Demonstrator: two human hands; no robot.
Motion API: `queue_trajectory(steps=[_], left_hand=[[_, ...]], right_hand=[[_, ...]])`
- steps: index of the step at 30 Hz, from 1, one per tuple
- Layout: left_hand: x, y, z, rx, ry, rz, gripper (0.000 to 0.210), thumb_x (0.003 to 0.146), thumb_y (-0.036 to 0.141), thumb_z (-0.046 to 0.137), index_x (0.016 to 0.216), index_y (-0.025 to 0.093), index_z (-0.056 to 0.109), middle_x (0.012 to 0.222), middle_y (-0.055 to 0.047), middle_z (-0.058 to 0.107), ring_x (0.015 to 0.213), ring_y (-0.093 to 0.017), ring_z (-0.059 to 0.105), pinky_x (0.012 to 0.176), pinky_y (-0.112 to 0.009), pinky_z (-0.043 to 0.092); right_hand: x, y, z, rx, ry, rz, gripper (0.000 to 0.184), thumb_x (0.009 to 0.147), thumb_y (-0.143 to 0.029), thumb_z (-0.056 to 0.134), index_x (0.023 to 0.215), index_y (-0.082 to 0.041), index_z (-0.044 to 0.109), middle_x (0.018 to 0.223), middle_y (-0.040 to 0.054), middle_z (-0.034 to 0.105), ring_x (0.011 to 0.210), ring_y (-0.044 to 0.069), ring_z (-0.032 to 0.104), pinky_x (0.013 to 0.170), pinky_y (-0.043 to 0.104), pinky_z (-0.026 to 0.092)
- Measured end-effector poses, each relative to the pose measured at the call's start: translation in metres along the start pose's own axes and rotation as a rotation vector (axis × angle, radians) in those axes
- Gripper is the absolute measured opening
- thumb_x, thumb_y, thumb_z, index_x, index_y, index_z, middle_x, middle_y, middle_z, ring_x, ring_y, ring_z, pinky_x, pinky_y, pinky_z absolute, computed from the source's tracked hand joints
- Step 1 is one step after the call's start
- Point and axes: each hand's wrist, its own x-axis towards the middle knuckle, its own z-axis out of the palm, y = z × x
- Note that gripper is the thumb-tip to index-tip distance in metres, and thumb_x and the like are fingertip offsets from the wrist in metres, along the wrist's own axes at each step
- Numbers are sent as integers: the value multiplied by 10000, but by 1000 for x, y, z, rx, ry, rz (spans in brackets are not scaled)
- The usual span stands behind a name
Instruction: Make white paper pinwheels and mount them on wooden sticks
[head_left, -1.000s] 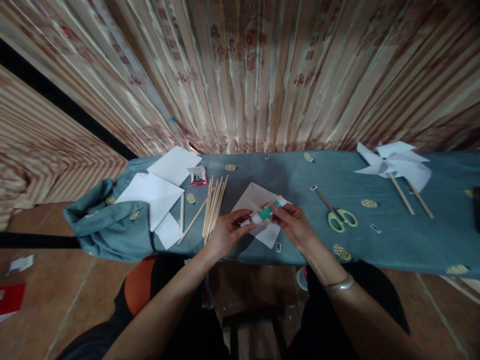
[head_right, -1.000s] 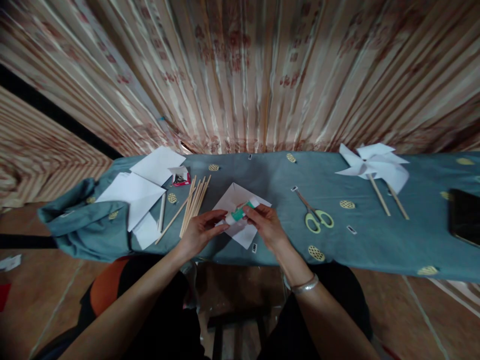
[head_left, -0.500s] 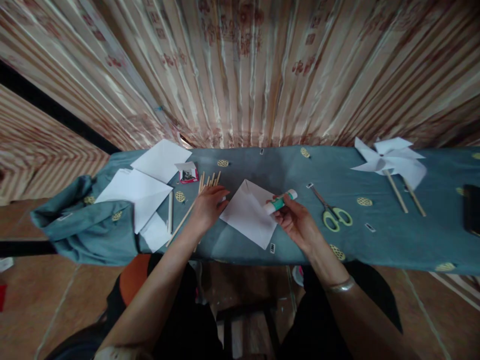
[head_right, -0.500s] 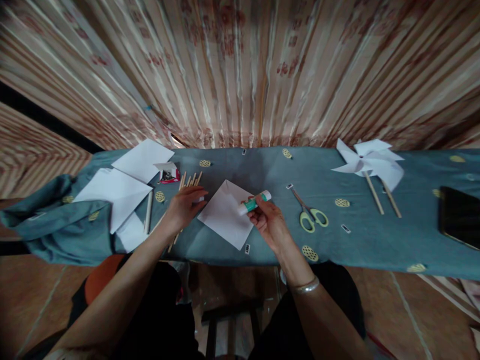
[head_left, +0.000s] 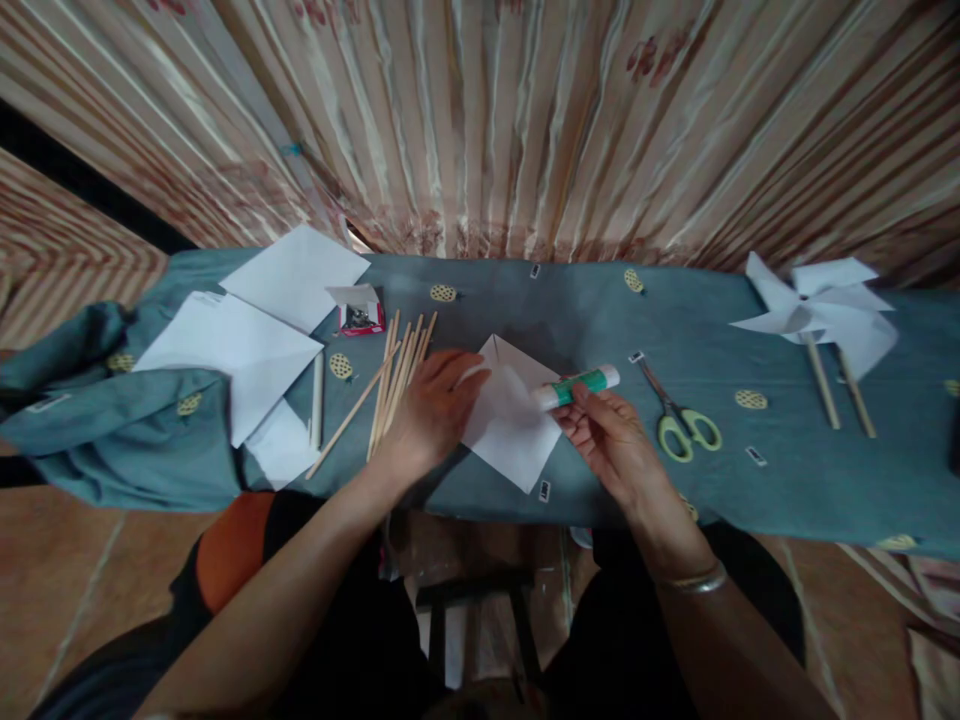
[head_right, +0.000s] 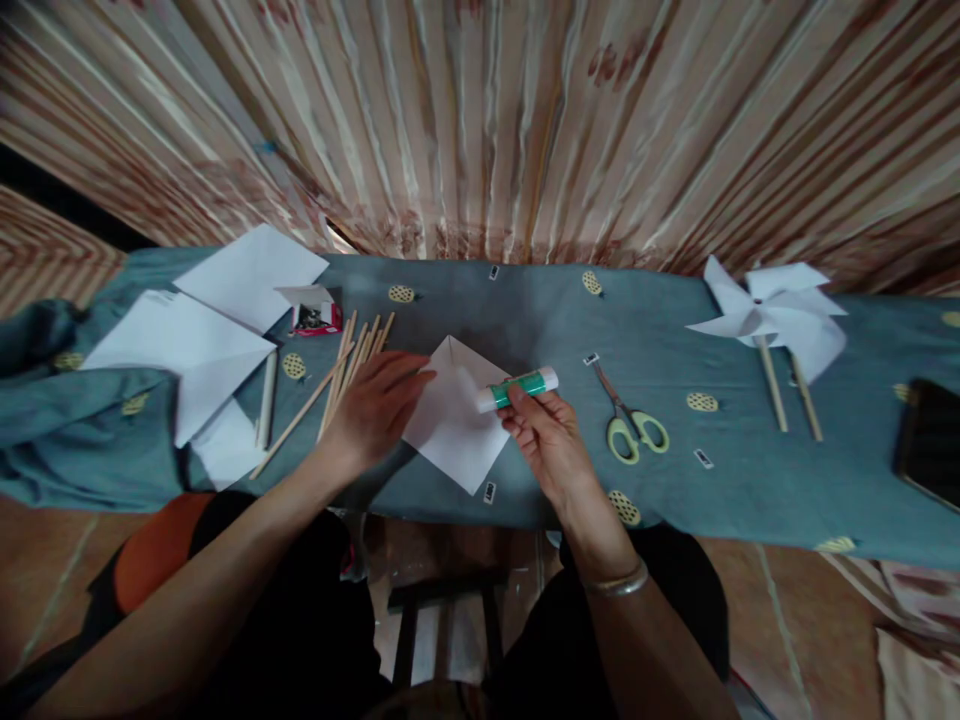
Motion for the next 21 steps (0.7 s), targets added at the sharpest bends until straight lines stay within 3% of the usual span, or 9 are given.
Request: queue_trajectory(steps=[3,7,11,15,21], left_hand=[[-12,22,10,-90,-82,97,308,959,203,449,1209,176,627,1302,-128,616,1252,-279,517,1010,-490,472],[-25,36,17,-75,-162,94,391,946,369,520,1291,194,580,1478,-162,461,1411,-322,362,1096,-558,370],[-36,36,20,-42,-246,76,503,902,476,567,1335,221,551,1532,-155,394,1449,-339,292,1140,-581,283],[-43,33,26,-44,-244,79,529,901,496,559,1362,239,523,1553,-151,360,1463,-344,259,1146,-585,259],[-45,31,30,-68,-226,65,557,884,526,571,1371,265,500,1569,-143,331,1471,-339,244,1149,-582,256]], right_hand=[[1,2,-1,-12,17,14,249,687,-418,829,761,-221,696,727,-16,718,598,103,624,589,235,525],[0,2,0,-95,14,-18,254,725,-452,789,835,-237,709,803,-2,726,637,117,628,636,268,536],[-5,2,4,-318,3,-201,236,785,-445,734,915,-251,702,895,11,734,768,150,665,739,307,542],[-8,3,8,-542,38,-412,248,800,-412,723,980,-247,680,967,30,740,902,191,683,862,364,533],[-6,8,6,-874,40,-484,287,825,-436,690,1033,-242,656,1000,52,732,937,228,685,878,406,535]])
